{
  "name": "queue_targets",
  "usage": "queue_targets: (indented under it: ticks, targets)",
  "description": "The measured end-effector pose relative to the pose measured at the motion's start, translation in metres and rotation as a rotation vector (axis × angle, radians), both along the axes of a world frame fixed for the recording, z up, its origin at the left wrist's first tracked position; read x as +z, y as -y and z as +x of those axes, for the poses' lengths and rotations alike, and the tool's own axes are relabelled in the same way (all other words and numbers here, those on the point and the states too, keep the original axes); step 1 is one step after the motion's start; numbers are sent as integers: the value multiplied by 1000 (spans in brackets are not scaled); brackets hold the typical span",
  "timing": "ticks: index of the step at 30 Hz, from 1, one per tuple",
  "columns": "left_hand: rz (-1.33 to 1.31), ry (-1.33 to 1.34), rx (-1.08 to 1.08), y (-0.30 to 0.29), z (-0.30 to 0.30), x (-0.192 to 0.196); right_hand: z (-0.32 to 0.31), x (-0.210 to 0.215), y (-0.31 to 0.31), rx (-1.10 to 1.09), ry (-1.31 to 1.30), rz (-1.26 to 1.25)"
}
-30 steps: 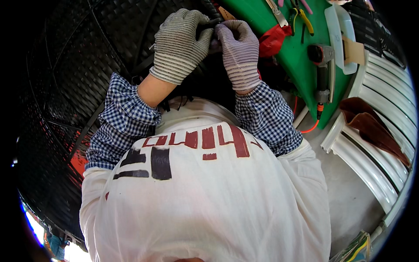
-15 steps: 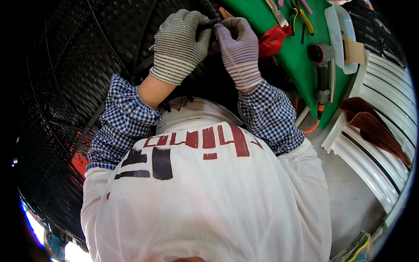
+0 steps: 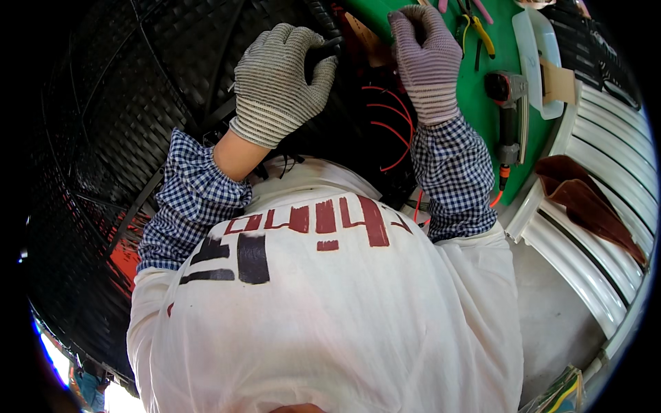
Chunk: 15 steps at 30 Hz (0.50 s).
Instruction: The person weaves black plastic strips through a wicker furniture frame by hand. They turn the frame over and use pliers to trim and secure the strips at the edges.
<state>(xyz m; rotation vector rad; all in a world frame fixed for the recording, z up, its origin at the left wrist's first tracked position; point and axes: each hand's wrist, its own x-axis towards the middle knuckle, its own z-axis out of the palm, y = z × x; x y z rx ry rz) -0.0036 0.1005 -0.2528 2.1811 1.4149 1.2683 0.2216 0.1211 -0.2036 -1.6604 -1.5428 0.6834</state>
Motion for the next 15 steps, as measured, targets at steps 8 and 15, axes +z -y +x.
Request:
queue_targets:
  ticks: [8,15]
  targets:
    - [-9,-25,16,-6,4,-6,-39,34,-14,135,213,-68]
    - [-26,-13,7,-6,8,-5,-23,32,-11,185,331,25]
